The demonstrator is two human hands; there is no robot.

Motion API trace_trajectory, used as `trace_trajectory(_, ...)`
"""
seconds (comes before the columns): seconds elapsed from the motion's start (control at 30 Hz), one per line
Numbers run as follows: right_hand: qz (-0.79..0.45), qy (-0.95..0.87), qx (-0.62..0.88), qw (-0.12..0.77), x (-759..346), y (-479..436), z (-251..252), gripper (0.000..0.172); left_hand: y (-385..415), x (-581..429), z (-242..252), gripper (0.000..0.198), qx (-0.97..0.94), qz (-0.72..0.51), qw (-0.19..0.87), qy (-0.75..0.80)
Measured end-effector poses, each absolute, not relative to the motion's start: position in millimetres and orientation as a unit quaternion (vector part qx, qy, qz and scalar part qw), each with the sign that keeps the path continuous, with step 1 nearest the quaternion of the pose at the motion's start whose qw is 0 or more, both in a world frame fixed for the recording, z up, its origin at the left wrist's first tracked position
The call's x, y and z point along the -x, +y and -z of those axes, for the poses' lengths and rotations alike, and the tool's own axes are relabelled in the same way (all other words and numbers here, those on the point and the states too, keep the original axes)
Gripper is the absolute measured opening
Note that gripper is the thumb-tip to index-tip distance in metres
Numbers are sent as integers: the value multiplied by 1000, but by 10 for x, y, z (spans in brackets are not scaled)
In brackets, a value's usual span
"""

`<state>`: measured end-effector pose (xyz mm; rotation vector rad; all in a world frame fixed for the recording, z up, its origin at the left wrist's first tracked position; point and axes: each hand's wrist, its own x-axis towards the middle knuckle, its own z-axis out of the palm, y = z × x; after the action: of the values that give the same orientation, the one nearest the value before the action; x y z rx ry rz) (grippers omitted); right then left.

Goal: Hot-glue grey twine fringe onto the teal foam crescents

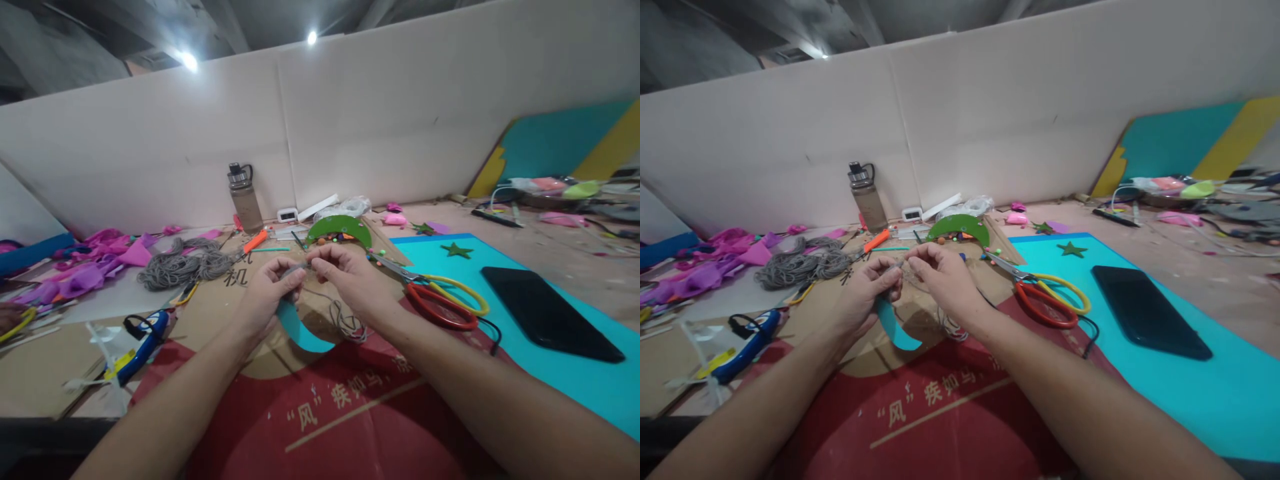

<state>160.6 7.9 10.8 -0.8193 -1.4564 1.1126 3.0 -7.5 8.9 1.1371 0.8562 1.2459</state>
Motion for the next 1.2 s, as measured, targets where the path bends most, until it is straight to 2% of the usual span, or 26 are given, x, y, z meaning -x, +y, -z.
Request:
trace_trajectory(0.27,-485,-628,292,533,-1595,39,-97,9,-82,-11,-92,32,-509,-540,545,391)
trace_trajectory(0.5,-435,-646,304,549,-1605,30,-62,6,-102,-8,-83,33,-514,-528,536,412)
trace_trajectory(0.67,-451,-640,323,532,-1607,76,-58,15,-84,-10,-104,36,-498,-537,519,441)
trace_trajectory(1.03,-448,-645,357,506,-1580,109,-28,18,-111,18,-151,22,-608,-503,350,505)
trace_trajectory(1.2,-464,-634,355,506,-1585,111,-17,14,-109,21,-157,24,-596,-492,390,501)
